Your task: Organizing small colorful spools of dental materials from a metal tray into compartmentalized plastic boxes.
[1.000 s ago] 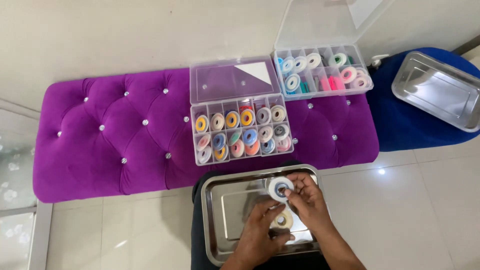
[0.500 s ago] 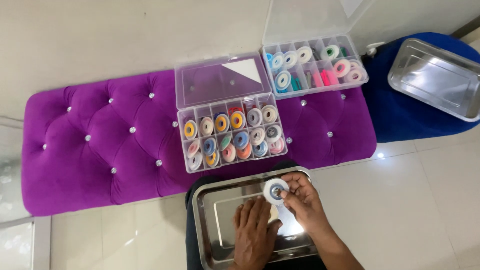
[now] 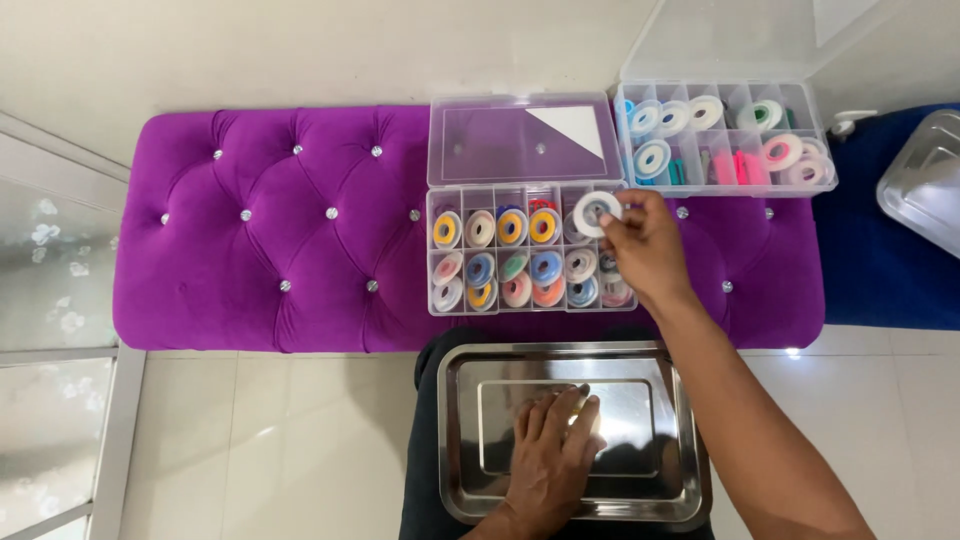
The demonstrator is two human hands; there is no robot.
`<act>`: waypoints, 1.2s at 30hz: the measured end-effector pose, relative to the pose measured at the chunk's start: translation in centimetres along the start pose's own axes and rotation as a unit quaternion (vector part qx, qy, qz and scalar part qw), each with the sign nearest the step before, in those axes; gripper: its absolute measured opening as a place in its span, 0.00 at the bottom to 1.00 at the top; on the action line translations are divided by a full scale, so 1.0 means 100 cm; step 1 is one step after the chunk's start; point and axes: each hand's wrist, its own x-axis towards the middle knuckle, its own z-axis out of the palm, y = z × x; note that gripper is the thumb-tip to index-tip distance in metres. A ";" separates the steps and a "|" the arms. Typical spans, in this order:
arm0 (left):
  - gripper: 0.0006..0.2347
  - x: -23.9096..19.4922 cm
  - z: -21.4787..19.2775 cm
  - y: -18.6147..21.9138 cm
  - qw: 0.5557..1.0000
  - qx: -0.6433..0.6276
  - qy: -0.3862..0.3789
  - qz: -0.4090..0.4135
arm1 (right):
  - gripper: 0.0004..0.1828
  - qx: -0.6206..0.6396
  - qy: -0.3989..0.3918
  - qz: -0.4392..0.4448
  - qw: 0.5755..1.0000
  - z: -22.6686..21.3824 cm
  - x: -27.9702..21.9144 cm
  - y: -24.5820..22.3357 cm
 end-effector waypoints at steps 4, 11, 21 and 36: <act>0.22 0.000 0.000 -0.002 0.999 -0.025 -0.015 -0.014 | 0.17 -0.079 -0.027 0.030 0.996 0.045 0.023 -0.008; 0.25 0.001 -0.002 -0.006 0.999 -0.041 -0.011 -0.023 | 0.15 -0.202 -0.012 0.053 0.978 0.077 0.039 0.009; 0.24 -0.001 -0.006 -0.010 0.998 -0.057 0.005 -0.015 | 0.08 -0.346 0.042 -0.184 0.919 0.074 0.038 0.023; 0.23 0.011 -0.023 -0.005 0.914 -0.323 0.063 -0.237 | 0.11 -0.166 -0.054 0.014 0.985 -0.015 -0.181 -0.038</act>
